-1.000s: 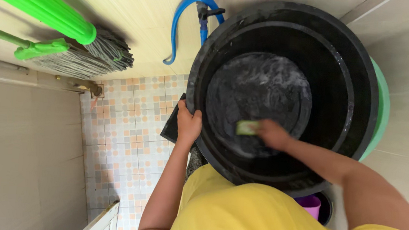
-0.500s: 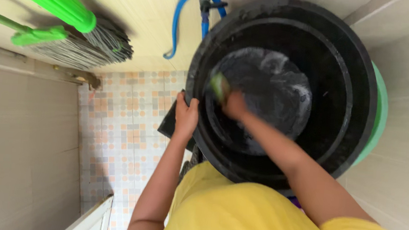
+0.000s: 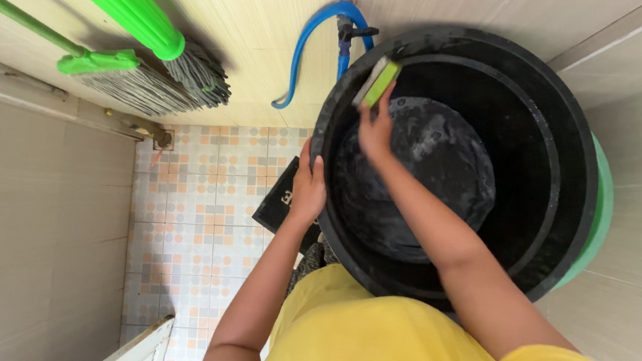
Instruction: The person scrubs the interior of a black bucket with a green sponge while it sits in a green basin. They add liquid from a small bottle to the sponge and continue scrubbing the bucket's inner surface and rim.
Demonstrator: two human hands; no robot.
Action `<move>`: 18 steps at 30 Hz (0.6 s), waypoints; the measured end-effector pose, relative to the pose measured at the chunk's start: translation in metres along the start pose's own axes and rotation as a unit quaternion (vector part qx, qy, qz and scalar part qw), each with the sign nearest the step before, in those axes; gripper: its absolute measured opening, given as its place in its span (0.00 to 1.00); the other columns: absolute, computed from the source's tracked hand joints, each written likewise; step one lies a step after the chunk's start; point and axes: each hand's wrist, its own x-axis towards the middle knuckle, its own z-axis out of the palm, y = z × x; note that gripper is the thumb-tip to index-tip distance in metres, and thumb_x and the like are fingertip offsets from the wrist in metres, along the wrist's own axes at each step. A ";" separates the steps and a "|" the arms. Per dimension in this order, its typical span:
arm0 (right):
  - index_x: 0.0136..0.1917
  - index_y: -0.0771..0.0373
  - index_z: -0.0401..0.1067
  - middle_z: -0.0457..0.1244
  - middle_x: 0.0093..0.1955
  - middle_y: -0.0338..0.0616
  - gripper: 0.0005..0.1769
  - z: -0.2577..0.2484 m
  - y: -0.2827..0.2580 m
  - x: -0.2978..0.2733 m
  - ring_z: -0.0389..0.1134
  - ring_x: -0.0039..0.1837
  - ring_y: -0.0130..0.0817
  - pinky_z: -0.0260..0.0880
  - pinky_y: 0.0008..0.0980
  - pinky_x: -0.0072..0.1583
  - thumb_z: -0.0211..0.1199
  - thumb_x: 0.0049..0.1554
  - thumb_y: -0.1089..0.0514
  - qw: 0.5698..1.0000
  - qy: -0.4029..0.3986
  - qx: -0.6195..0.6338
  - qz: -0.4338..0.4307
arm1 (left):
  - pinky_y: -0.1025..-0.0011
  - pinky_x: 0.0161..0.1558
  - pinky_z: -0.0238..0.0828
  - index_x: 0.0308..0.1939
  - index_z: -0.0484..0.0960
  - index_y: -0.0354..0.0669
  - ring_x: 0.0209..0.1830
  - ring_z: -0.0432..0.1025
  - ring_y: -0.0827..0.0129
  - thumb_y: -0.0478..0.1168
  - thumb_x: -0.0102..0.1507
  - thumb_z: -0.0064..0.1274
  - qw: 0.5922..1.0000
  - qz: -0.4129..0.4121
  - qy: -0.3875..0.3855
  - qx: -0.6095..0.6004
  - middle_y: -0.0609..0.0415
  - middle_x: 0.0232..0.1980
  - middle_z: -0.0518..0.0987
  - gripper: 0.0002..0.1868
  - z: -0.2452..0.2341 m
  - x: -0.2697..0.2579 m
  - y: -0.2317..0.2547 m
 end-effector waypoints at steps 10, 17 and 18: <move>0.77 0.63 0.61 0.70 0.58 0.57 0.28 -0.009 -0.005 0.016 0.72 0.56 0.44 0.72 0.39 0.58 0.53 0.65 0.56 0.980 -0.035 -0.055 0.187 | 0.58 0.61 0.68 0.80 0.51 0.45 0.62 0.74 0.45 0.54 0.73 0.32 1.000 0.000 0.007 0.025 0.36 0.64 0.77 0.34 0.005 -0.004 -0.005; 0.84 0.62 0.39 0.62 0.71 0.63 0.44 0.018 0.016 -0.024 0.66 0.69 0.48 0.65 0.39 0.68 0.60 0.64 0.59 0.998 -0.030 -0.059 0.014 | 0.57 0.59 0.70 0.79 0.51 0.44 0.62 0.73 0.41 0.39 0.66 0.46 0.998 0.052 0.022 0.012 0.31 0.63 0.76 0.37 0.005 -0.009 0.004; 0.84 0.62 0.34 0.58 0.74 0.66 0.46 0.021 0.021 -0.048 0.62 0.73 0.50 0.60 0.40 0.70 0.61 0.65 0.60 0.991 -0.075 -0.109 0.013 | 0.57 0.59 0.70 0.79 0.51 0.43 0.63 0.72 0.40 0.35 0.64 0.46 0.998 0.059 0.013 0.008 0.30 0.64 0.75 0.39 0.002 -0.011 0.004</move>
